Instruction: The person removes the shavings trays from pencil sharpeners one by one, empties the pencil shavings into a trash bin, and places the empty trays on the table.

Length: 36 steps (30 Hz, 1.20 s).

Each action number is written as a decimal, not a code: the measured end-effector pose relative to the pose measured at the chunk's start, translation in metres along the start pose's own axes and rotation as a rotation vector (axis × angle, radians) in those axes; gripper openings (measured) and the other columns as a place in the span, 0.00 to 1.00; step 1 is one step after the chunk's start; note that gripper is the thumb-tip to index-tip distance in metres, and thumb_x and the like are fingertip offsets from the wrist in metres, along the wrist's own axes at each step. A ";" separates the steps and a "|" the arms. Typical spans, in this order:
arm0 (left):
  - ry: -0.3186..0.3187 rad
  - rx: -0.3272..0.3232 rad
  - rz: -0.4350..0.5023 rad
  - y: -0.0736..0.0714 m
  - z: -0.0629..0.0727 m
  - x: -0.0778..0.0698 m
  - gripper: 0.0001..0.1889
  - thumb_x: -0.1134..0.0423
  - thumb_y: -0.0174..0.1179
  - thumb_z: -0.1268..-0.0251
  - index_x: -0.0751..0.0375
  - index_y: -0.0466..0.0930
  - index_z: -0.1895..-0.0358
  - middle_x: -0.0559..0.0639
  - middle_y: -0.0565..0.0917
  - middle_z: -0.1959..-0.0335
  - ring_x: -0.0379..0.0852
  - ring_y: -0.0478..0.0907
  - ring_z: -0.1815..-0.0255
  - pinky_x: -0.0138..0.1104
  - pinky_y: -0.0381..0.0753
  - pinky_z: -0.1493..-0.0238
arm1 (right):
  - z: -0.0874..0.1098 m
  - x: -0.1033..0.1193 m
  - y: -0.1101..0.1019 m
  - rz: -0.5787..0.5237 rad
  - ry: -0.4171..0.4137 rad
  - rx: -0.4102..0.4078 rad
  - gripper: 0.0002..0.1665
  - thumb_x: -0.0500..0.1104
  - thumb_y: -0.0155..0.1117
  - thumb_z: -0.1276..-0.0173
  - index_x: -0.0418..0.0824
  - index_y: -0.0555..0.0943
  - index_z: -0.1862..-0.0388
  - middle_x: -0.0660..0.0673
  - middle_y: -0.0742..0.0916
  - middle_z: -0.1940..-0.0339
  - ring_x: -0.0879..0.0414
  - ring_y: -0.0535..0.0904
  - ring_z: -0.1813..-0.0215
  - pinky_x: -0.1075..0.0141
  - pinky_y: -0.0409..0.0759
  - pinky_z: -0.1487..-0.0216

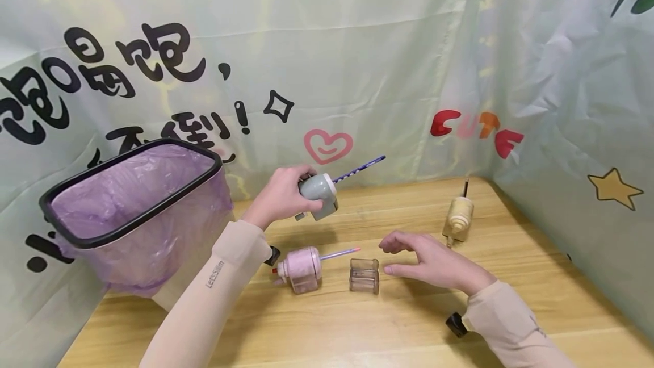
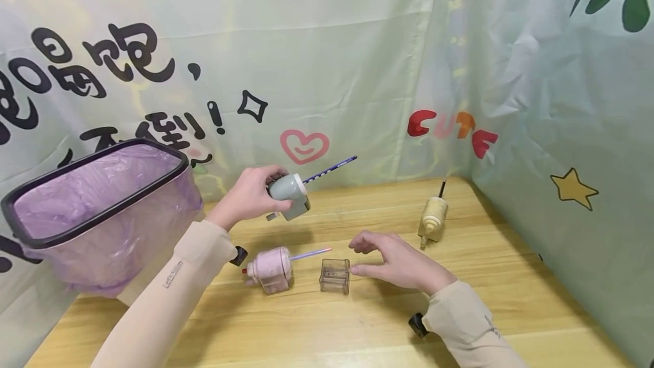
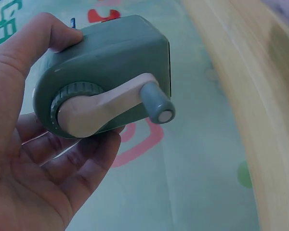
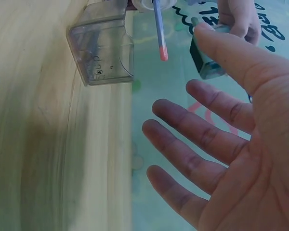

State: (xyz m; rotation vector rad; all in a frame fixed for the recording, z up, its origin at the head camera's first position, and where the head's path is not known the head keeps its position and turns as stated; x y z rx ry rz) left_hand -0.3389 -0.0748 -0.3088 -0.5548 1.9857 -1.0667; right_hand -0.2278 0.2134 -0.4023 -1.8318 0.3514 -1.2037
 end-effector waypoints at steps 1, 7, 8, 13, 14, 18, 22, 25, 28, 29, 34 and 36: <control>0.005 -0.008 0.005 -0.001 0.002 -0.001 0.24 0.53 0.78 0.50 0.53 0.86 0.47 0.47 0.89 0.60 0.46 0.82 0.64 0.37 0.83 0.63 | 0.000 0.000 0.000 -0.002 -0.001 -0.001 0.28 0.61 0.69 0.23 0.46 0.82 0.35 0.44 0.89 0.37 0.47 0.86 0.36 0.41 0.83 0.34; 0.006 -0.042 0.067 -0.006 0.012 -0.001 0.25 0.54 0.77 0.50 0.52 0.86 0.46 0.47 0.89 0.59 0.46 0.83 0.63 0.38 0.84 0.63 | 0.001 -0.002 0.003 0.000 -0.010 -0.001 0.23 0.56 0.71 0.23 0.47 0.82 0.37 0.45 0.89 0.38 0.48 0.86 0.37 0.44 0.84 0.34; 0.002 -0.048 0.077 -0.006 0.014 -0.001 0.25 0.54 0.77 0.49 0.52 0.86 0.45 0.47 0.90 0.58 0.45 0.83 0.63 0.37 0.84 0.63 | 0.001 -0.002 0.004 0.001 -0.010 0.000 0.23 0.56 0.71 0.23 0.47 0.82 0.37 0.45 0.89 0.38 0.49 0.86 0.37 0.45 0.84 0.34; -0.014 -0.078 0.101 -0.012 0.025 -0.001 0.26 0.54 0.78 0.50 0.49 0.87 0.44 0.47 0.90 0.57 0.46 0.84 0.62 0.38 0.84 0.63 | 0.000 -0.003 0.006 0.000 -0.017 0.002 0.23 0.56 0.70 0.23 0.47 0.82 0.37 0.46 0.90 0.39 0.49 0.87 0.37 0.45 0.84 0.34; -0.017 -0.084 0.103 -0.013 0.027 -0.001 0.26 0.53 0.78 0.50 0.49 0.87 0.44 0.47 0.90 0.57 0.46 0.84 0.62 0.38 0.84 0.63 | 0.000 -0.003 0.006 0.000 -0.019 0.002 0.23 0.56 0.70 0.23 0.47 0.82 0.37 0.46 0.90 0.39 0.49 0.87 0.38 0.45 0.84 0.35; -0.021 -0.101 0.108 -0.017 0.036 -0.001 0.27 0.53 0.78 0.50 0.49 0.87 0.43 0.47 0.90 0.54 0.47 0.84 0.61 0.39 0.84 0.62 | 0.000 -0.001 0.007 0.001 -0.022 0.009 0.23 0.57 0.70 0.23 0.47 0.82 0.37 0.46 0.89 0.39 0.49 0.86 0.37 0.44 0.84 0.34; -0.010 -0.120 0.139 -0.019 0.044 0.000 0.27 0.54 0.78 0.50 0.50 0.86 0.43 0.48 0.89 0.53 0.47 0.85 0.61 0.39 0.86 0.62 | 0.000 0.006 0.008 0.011 -0.033 0.014 0.24 0.59 0.69 0.23 0.49 0.82 0.36 0.47 0.89 0.38 0.49 0.86 0.37 0.45 0.83 0.33; 0.010 -0.135 0.156 -0.021 0.050 -0.002 0.27 0.55 0.79 0.51 0.51 0.86 0.43 0.48 0.89 0.53 0.47 0.85 0.61 0.39 0.87 0.62 | -0.001 0.010 0.009 0.014 -0.039 0.013 0.23 0.58 0.70 0.23 0.51 0.82 0.37 0.48 0.89 0.38 0.51 0.86 0.37 0.46 0.83 0.33; 0.018 -0.135 0.164 -0.022 0.056 -0.004 0.27 0.55 0.79 0.51 0.50 0.86 0.43 0.47 0.89 0.53 0.46 0.85 0.61 0.39 0.88 0.61 | -0.001 0.013 0.010 0.017 -0.040 0.011 0.21 0.57 0.70 0.23 0.52 0.82 0.37 0.50 0.90 0.39 0.52 0.86 0.37 0.47 0.84 0.33; 0.019 -0.135 0.167 -0.023 0.059 -0.005 0.27 0.56 0.79 0.51 0.50 0.86 0.43 0.47 0.89 0.52 0.46 0.84 0.61 0.38 0.88 0.61 | -0.001 0.014 0.010 0.016 -0.038 0.012 0.21 0.58 0.70 0.23 0.53 0.82 0.38 0.50 0.90 0.39 0.53 0.86 0.37 0.48 0.84 0.33; 0.020 -0.139 0.186 -0.023 0.071 -0.007 0.27 0.57 0.79 0.51 0.48 0.86 0.43 0.45 0.89 0.51 0.45 0.84 0.59 0.38 0.88 0.59 | -0.002 0.021 0.013 0.026 -0.047 0.002 0.22 0.60 0.70 0.24 0.53 0.82 0.38 0.50 0.90 0.39 0.54 0.86 0.37 0.49 0.84 0.33; 0.026 -0.143 0.184 -0.022 0.075 -0.009 0.26 0.57 0.79 0.51 0.47 0.86 0.44 0.43 0.89 0.51 0.44 0.83 0.59 0.38 0.88 0.59 | -0.002 0.025 0.014 0.027 -0.061 -0.004 0.23 0.59 0.70 0.24 0.53 0.82 0.37 0.50 0.90 0.39 0.55 0.86 0.37 0.48 0.84 0.33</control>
Point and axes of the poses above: each hand's wrist, its own z-axis away from the middle knuckle, its own y-axis out of the palm, x = y × z, the point moved 4 cm from there along -z, towards the middle knuckle
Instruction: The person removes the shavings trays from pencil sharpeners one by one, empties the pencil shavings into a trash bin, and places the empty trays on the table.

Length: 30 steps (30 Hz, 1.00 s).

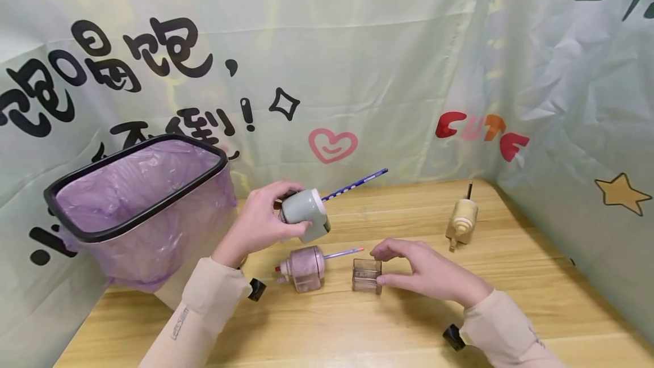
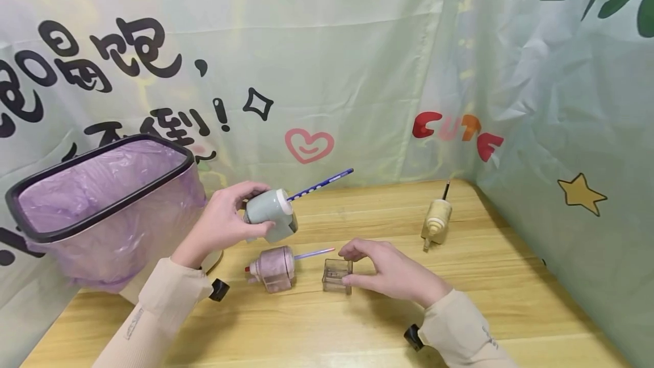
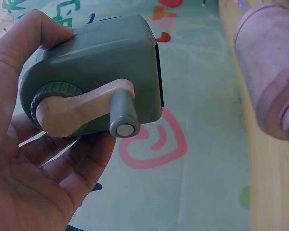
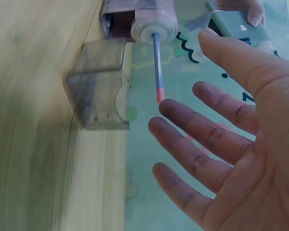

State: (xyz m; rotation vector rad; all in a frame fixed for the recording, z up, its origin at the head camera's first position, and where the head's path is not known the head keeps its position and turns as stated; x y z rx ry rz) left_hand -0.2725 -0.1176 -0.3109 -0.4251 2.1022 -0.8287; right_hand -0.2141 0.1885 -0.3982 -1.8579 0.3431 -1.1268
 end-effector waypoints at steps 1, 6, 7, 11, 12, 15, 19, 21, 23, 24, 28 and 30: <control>0.004 -0.001 -0.004 0.000 0.002 -0.001 0.26 0.57 0.80 0.51 0.46 0.86 0.44 0.42 0.89 0.52 0.44 0.83 0.59 0.38 0.88 0.59 | 0.000 0.002 0.001 -0.001 -0.007 -0.002 0.23 0.59 0.70 0.24 0.53 0.82 0.36 0.50 0.90 0.39 0.55 0.86 0.37 0.48 0.84 0.33; 0.029 0.000 -0.007 0.001 0.013 -0.006 0.27 0.57 0.80 0.52 0.43 0.86 0.44 0.40 0.88 0.53 0.42 0.83 0.60 0.37 0.88 0.61 | -0.002 0.010 0.002 -0.006 -0.045 -0.033 0.21 0.53 0.73 0.24 0.55 0.81 0.35 0.54 0.90 0.40 0.60 0.86 0.38 0.50 0.85 0.34; 0.035 0.002 -0.005 0.002 0.015 -0.007 0.27 0.57 0.80 0.52 0.43 0.86 0.44 0.39 0.88 0.52 0.42 0.83 0.60 0.37 0.88 0.61 | -0.001 0.012 0.002 -0.006 -0.055 -0.044 0.22 0.53 0.73 0.25 0.56 0.81 0.35 0.55 0.90 0.40 0.61 0.86 0.39 0.51 0.85 0.34; 0.066 0.015 0.009 0.003 0.022 -0.014 0.28 0.58 0.81 0.53 0.44 0.86 0.43 0.39 0.88 0.51 0.41 0.83 0.59 0.35 0.88 0.59 | -0.001 0.018 0.003 -0.010 -0.084 -0.096 0.22 0.52 0.75 0.26 0.59 0.81 0.37 0.61 0.89 0.42 0.64 0.85 0.40 0.55 0.86 0.36; 0.075 0.019 0.013 0.003 0.024 -0.015 0.28 0.58 0.81 0.53 0.45 0.86 0.43 0.39 0.88 0.50 0.41 0.83 0.58 0.35 0.88 0.59 | -0.001 0.020 0.004 -0.014 -0.088 -0.111 0.22 0.52 0.76 0.27 0.59 0.81 0.37 0.62 0.89 0.43 0.64 0.85 0.41 0.55 0.86 0.37; 0.094 0.024 0.024 0.004 0.029 -0.020 0.29 0.58 0.81 0.54 0.44 0.86 0.43 0.37 0.88 0.50 0.39 0.83 0.58 0.35 0.88 0.60 | -0.001 0.024 0.005 -0.022 -0.088 -0.146 0.22 0.54 0.76 0.28 0.62 0.81 0.38 0.64 0.88 0.45 0.65 0.85 0.42 0.55 0.86 0.38; 0.117 0.038 0.037 0.006 0.036 -0.026 0.29 0.57 0.81 0.55 0.43 0.85 0.44 0.35 0.87 0.51 0.37 0.84 0.57 0.34 0.89 0.59 | -0.002 0.029 0.007 -0.038 -0.079 -0.167 0.22 0.55 0.77 0.28 0.62 0.82 0.39 0.65 0.88 0.46 0.65 0.84 0.43 0.54 0.87 0.40; 0.129 0.045 0.039 0.007 0.040 -0.029 0.29 0.57 0.81 0.55 0.43 0.85 0.44 0.34 0.87 0.52 0.37 0.83 0.57 0.33 0.89 0.59 | -0.003 0.031 0.009 -0.044 -0.080 -0.173 0.22 0.53 0.78 0.29 0.62 0.82 0.39 0.65 0.88 0.46 0.65 0.84 0.44 0.53 0.87 0.40; 0.141 0.052 0.038 0.008 0.043 -0.032 0.29 0.57 0.82 0.55 0.44 0.85 0.44 0.34 0.87 0.51 0.36 0.83 0.57 0.32 0.88 0.58 | -0.004 0.033 0.010 -0.048 -0.090 -0.182 0.23 0.51 0.79 0.30 0.62 0.82 0.39 0.65 0.88 0.46 0.65 0.84 0.44 0.54 0.87 0.41; 0.147 0.053 0.040 0.008 0.045 -0.034 0.29 0.57 0.82 0.55 0.44 0.85 0.44 0.34 0.87 0.51 0.35 0.83 0.57 0.32 0.88 0.58 | -0.004 0.034 0.011 -0.050 -0.095 -0.187 0.24 0.51 0.79 0.30 0.62 0.82 0.38 0.66 0.88 0.46 0.65 0.84 0.44 0.54 0.87 0.41; 0.168 0.063 0.050 0.011 0.049 -0.039 0.29 0.58 0.82 0.56 0.44 0.86 0.45 0.33 0.86 0.52 0.35 0.83 0.57 0.31 0.87 0.58 | -0.005 0.038 0.014 -0.056 -0.124 -0.209 0.26 0.50 0.80 0.31 0.61 0.81 0.37 0.66 0.88 0.47 0.66 0.85 0.45 0.58 0.87 0.42; 0.179 0.064 0.051 0.012 0.051 -0.041 0.29 0.58 0.82 0.57 0.45 0.86 0.45 0.33 0.86 0.53 0.35 0.83 0.57 0.30 0.86 0.58 | -0.005 0.041 0.015 -0.060 -0.133 -0.215 0.28 0.50 0.81 0.32 0.59 0.81 0.36 0.66 0.88 0.47 0.66 0.85 0.45 0.60 0.86 0.42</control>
Point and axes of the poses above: each hand's wrist, its own z-axis away from the middle knuckle, its own y-axis out of the palm, x = y × z, the point moved 4 cm from there along -z, towards the middle knuckle
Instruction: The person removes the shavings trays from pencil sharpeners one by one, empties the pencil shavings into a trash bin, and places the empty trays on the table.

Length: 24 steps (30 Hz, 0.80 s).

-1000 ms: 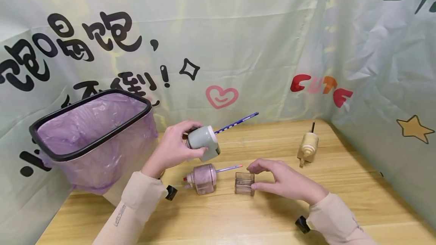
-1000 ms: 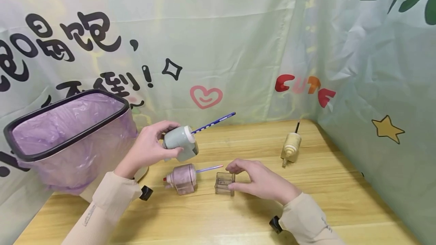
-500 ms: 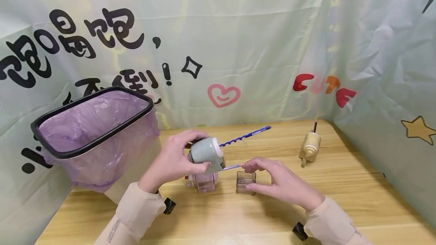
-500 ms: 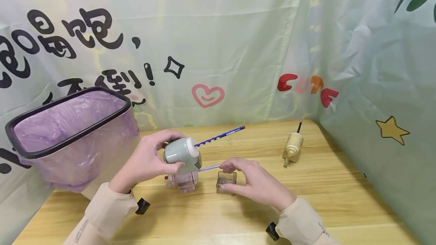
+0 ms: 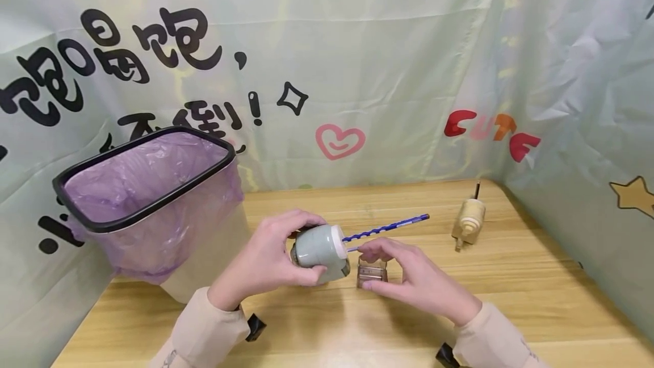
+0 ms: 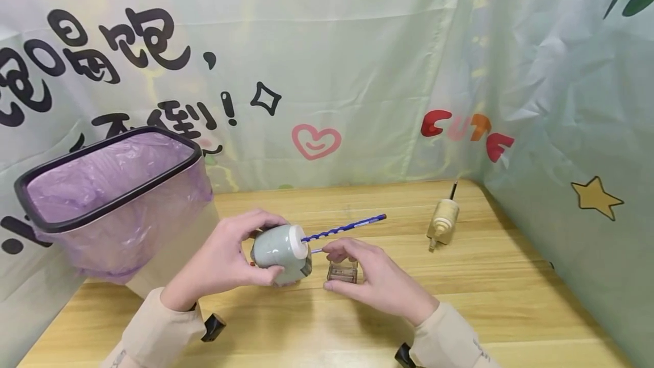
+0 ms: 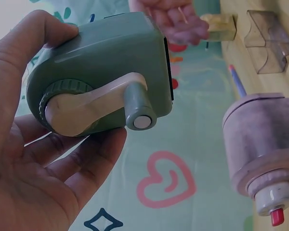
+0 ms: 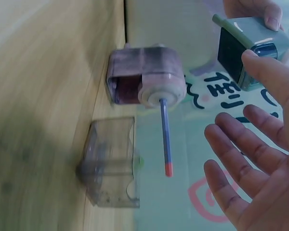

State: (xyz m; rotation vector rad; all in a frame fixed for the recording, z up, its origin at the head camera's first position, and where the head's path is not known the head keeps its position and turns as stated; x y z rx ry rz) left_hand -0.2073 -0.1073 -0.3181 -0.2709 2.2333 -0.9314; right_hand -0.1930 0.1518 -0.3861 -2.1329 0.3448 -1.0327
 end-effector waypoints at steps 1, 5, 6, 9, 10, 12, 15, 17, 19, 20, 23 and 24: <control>0.004 0.002 -0.003 0.001 0.001 -0.001 0.29 0.58 0.82 0.57 0.46 0.86 0.45 0.33 0.86 0.54 0.34 0.83 0.58 0.30 0.86 0.58 | 0.000 0.001 0.000 -0.004 -0.004 -0.004 0.28 0.50 0.81 0.32 0.57 0.81 0.36 0.65 0.88 0.46 0.66 0.85 0.45 0.61 0.86 0.43; 0.026 0.003 -0.002 0.004 0.004 -0.005 0.30 0.59 0.83 0.58 0.48 0.86 0.45 0.35 0.87 0.53 0.34 0.82 0.58 0.30 0.86 0.58 | -0.001 0.006 0.002 -0.018 0.007 -0.012 0.27 0.52 0.81 0.32 0.52 0.82 0.37 0.64 0.89 0.46 0.65 0.85 0.44 0.63 0.86 0.42; 0.028 0.003 -0.003 0.005 0.005 -0.006 0.31 0.59 0.83 0.58 0.48 0.86 0.45 0.35 0.87 0.53 0.34 0.82 0.58 0.30 0.86 0.58 | -0.001 0.007 0.002 -0.026 0.015 -0.010 0.27 0.52 0.81 0.32 0.52 0.82 0.37 0.63 0.89 0.46 0.64 0.86 0.44 0.63 0.86 0.42; 0.037 0.007 -0.005 0.007 0.009 -0.007 0.31 0.58 0.83 0.58 0.47 0.85 0.44 0.35 0.87 0.53 0.33 0.82 0.59 0.29 0.86 0.59 | -0.002 0.010 0.003 -0.053 0.039 0.002 0.30 0.54 0.80 0.32 0.52 0.81 0.34 0.63 0.90 0.46 0.65 0.86 0.45 0.61 0.87 0.42; 0.040 0.008 -0.009 0.008 0.010 -0.008 0.31 0.58 0.83 0.59 0.46 0.85 0.44 0.34 0.87 0.54 0.33 0.82 0.59 0.29 0.85 0.59 | -0.002 0.011 0.004 -0.067 0.044 0.008 0.31 0.54 0.80 0.32 0.53 0.80 0.32 0.62 0.90 0.45 0.65 0.86 0.45 0.60 0.87 0.42; 0.048 0.011 -0.010 0.010 0.012 -0.008 0.31 0.58 0.83 0.59 0.46 0.85 0.44 0.35 0.87 0.54 0.32 0.82 0.59 0.28 0.85 0.59 | -0.002 0.012 0.006 -0.102 0.049 0.029 0.34 0.55 0.79 0.31 0.54 0.78 0.28 0.60 0.90 0.43 0.64 0.87 0.45 0.58 0.88 0.41; 0.056 0.016 -0.014 0.012 0.015 -0.009 0.31 0.58 0.83 0.59 0.46 0.85 0.44 0.35 0.86 0.54 0.32 0.82 0.60 0.27 0.85 0.60 | -0.002 0.015 0.009 -0.155 0.064 0.062 0.35 0.58 0.78 0.30 0.59 0.76 0.27 0.59 0.88 0.38 0.61 0.88 0.42 0.57 0.88 0.39; 0.058 0.022 -0.015 0.014 0.017 -0.010 0.31 0.58 0.83 0.58 0.45 0.85 0.44 0.34 0.86 0.53 0.32 0.82 0.59 0.27 0.85 0.60 | -0.002 0.017 0.011 -0.173 0.070 0.076 0.35 0.59 0.77 0.29 0.61 0.75 0.27 0.59 0.86 0.35 0.60 0.87 0.41 0.56 0.87 0.38; 0.063 0.031 -0.010 0.016 0.018 -0.010 0.31 0.58 0.82 0.58 0.46 0.84 0.44 0.35 0.86 0.52 0.33 0.82 0.59 0.26 0.85 0.60 | -0.001 0.018 0.014 -0.193 0.083 0.084 0.35 0.60 0.77 0.30 0.63 0.74 0.28 0.59 0.85 0.34 0.60 0.87 0.40 0.56 0.87 0.38; 0.067 0.035 -0.007 0.017 0.018 -0.010 0.31 0.58 0.82 0.57 0.46 0.84 0.44 0.35 0.86 0.52 0.33 0.82 0.58 0.26 0.84 0.60 | -0.001 0.019 0.014 -0.199 0.081 0.086 0.35 0.59 0.77 0.30 0.62 0.74 0.28 0.58 0.85 0.34 0.61 0.86 0.41 0.56 0.87 0.38; 0.072 0.049 0.006 0.020 0.019 -0.011 0.31 0.58 0.82 0.57 0.47 0.84 0.44 0.36 0.87 0.51 0.33 0.82 0.58 0.25 0.85 0.59 | 0.000 0.020 0.017 -0.216 0.073 0.088 0.35 0.58 0.77 0.30 0.60 0.74 0.28 0.57 0.84 0.35 0.62 0.85 0.40 0.56 0.87 0.37; 0.072 0.053 0.009 0.021 0.019 -0.010 0.31 0.58 0.82 0.57 0.47 0.84 0.43 0.36 0.87 0.51 0.33 0.82 0.58 0.25 0.85 0.59 | 0.000 0.020 0.018 -0.224 0.076 0.092 0.35 0.58 0.77 0.30 0.61 0.74 0.28 0.57 0.84 0.35 0.62 0.85 0.40 0.57 0.87 0.37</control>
Point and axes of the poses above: each hand's wrist, its own z-axis away from the middle knuckle, its own y-axis out of the palm, x = y × z, the point moved 4 cm from there along -z, towards the middle knuckle
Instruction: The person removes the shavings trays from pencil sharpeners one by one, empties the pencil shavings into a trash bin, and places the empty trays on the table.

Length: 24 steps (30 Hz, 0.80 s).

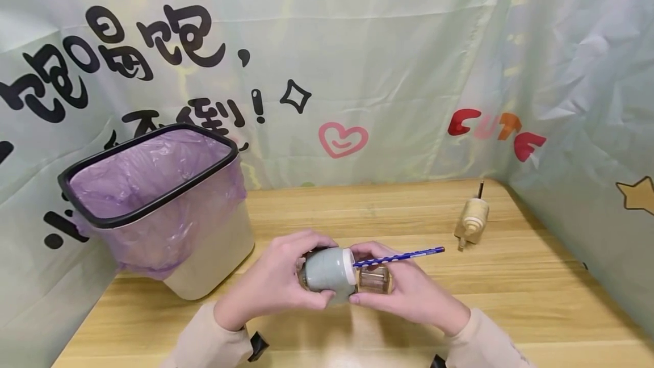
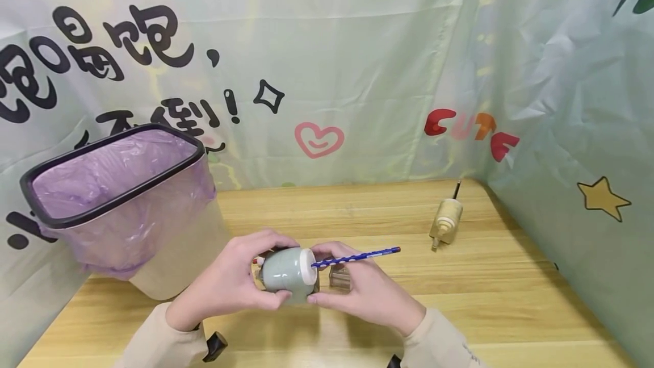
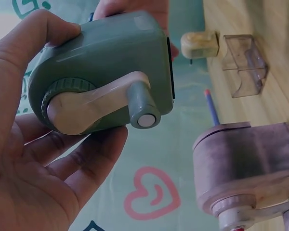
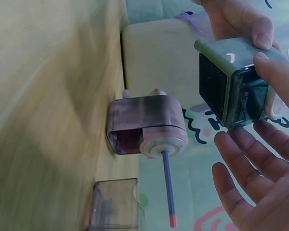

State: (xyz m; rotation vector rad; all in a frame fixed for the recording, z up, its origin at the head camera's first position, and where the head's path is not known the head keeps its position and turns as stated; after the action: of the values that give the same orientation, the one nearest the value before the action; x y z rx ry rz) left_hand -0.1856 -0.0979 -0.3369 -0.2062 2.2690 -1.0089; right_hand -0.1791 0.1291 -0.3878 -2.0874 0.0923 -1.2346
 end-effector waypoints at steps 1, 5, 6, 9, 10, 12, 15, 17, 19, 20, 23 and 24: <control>-0.002 0.005 0.003 0.001 0.000 0.000 0.31 0.58 0.82 0.56 0.47 0.84 0.43 0.36 0.86 0.51 0.33 0.82 0.58 0.25 0.85 0.59 | 0.000 0.000 0.001 0.000 -0.010 0.000 0.34 0.57 0.77 0.29 0.60 0.74 0.28 0.56 0.84 0.35 0.62 0.85 0.40 0.56 0.88 0.37; -0.006 0.020 0.019 0.005 0.001 0.000 0.31 0.59 0.82 0.55 0.46 0.84 0.42 0.35 0.86 0.51 0.33 0.82 0.58 0.25 0.85 0.60 | 0.000 0.000 0.005 -0.038 -0.028 0.013 0.34 0.56 0.78 0.30 0.60 0.75 0.28 0.56 0.84 0.35 0.60 0.85 0.37 0.56 0.88 0.36; -0.003 0.020 0.022 0.006 0.001 0.000 0.31 0.59 0.82 0.55 0.47 0.84 0.42 0.35 0.86 0.51 0.33 0.82 0.58 0.25 0.85 0.60 | -0.001 0.000 0.006 -0.047 -0.025 0.016 0.34 0.56 0.78 0.30 0.61 0.75 0.29 0.57 0.84 0.35 0.60 0.85 0.37 0.57 0.87 0.35; -0.003 0.016 0.027 0.008 0.001 0.000 0.31 0.59 0.82 0.55 0.47 0.84 0.42 0.35 0.86 0.51 0.33 0.82 0.58 0.25 0.85 0.60 | -0.001 -0.002 0.008 -0.055 -0.025 0.013 0.33 0.56 0.79 0.31 0.61 0.77 0.31 0.57 0.85 0.36 0.60 0.85 0.38 0.57 0.88 0.36; -0.006 0.013 0.029 0.008 0.001 0.001 0.32 0.59 0.82 0.55 0.47 0.84 0.42 0.35 0.86 0.51 0.33 0.82 0.58 0.25 0.85 0.60 | -0.001 -0.003 0.008 -0.053 -0.018 0.005 0.32 0.56 0.80 0.32 0.61 0.77 0.32 0.58 0.85 0.36 0.60 0.85 0.39 0.57 0.88 0.36; -0.015 0.003 0.042 0.009 0.001 0.001 0.32 0.60 0.82 0.55 0.48 0.84 0.41 0.36 0.86 0.51 0.33 0.83 0.58 0.26 0.86 0.60 | -0.001 -0.005 0.008 -0.042 -0.004 -0.021 0.33 0.57 0.81 0.34 0.62 0.78 0.33 0.59 0.86 0.38 0.61 0.86 0.41 0.58 0.88 0.38; -0.043 -0.010 0.076 0.011 0.001 0.002 0.32 0.60 0.82 0.54 0.49 0.83 0.40 0.38 0.87 0.49 0.35 0.84 0.56 0.28 0.88 0.59 | 0.000 -0.007 0.006 -0.022 0.013 -0.075 0.33 0.56 0.83 0.37 0.61 0.80 0.34 0.60 0.87 0.40 0.62 0.86 0.45 0.58 0.88 0.41; -0.071 -0.015 0.104 0.011 0.000 0.003 0.32 0.60 0.82 0.51 0.49 0.82 0.39 0.39 0.87 0.47 0.36 0.84 0.55 0.30 0.90 0.58 | 0.000 -0.009 0.005 -0.024 0.021 -0.110 0.34 0.54 0.85 0.38 0.60 0.81 0.35 0.60 0.88 0.42 0.63 0.86 0.47 0.58 0.89 0.43; -0.110 -0.016 0.150 0.012 0.000 0.005 0.32 0.61 0.82 0.48 0.50 0.82 0.38 0.41 0.87 0.46 0.38 0.85 0.54 0.31 0.91 0.56 | -0.001 -0.009 0.005 -0.023 0.021 -0.141 0.33 0.52 0.85 0.39 0.58 0.82 0.36 0.60 0.88 0.43 0.64 0.87 0.49 0.57 0.89 0.44; -0.132 -0.015 0.169 0.012 0.000 0.006 0.31 0.60 0.81 0.47 0.50 0.81 0.37 0.42 0.88 0.45 0.38 0.86 0.53 0.32 0.91 0.55 | -0.001 -0.009 0.005 -0.021 0.018 -0.154 0.33 0.51 0.86 0.39 0.57 0.82 0.36 0.59 0.89 0.43 0.64 0.87 0.50 0.58 0.89 0.44; -0.185 -0.006 0.214 0.012 -0.001 0.011 0.32 0.61 0.82 0.45 0.49 0.81 0.36 0.44 0.88 0.45 0.39 0.87 0.53 0.32 0.91 0.51 | -0.001 -0.010 0.005 -0.028 0.025 -0.182 0.33 0.49 0.85 0.39 0.53 0.83 0.35 0.56 0.90 0.44 0.65 0.88 0.52 0.59 0.89 0.45; -0.199 -0.002 0.227 0.012 -0.001 0.012 0.32 0.61 0.82 0.45 0.49 0.81 0.36 0.44 0.88 0.46 0.39 0.87 0.53 0.32 0.91 0.51 | -0.001 -0.011 0.004 -0.031 0.030 -0.188 0.33 0.49 0.85 0.38 0.52 0.83 0.35 0.55 0.90 0.44 0.64 0.88 0.52 0.59 0.88 0.45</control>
State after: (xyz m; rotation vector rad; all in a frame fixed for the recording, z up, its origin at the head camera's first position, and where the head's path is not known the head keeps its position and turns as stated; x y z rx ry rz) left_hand -0.1944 -0.0930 -0.3509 -0.0459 2.0587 -0.8300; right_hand -0.1848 0.1291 -0.3981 -2.2385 0.1972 -1.3196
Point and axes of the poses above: each hand's wrist, its own z-axis away from the middle knuckle, its own y-axis out of the palm, x = y × z, the point moved 4 cm from there along -z, towards the middle knuckle
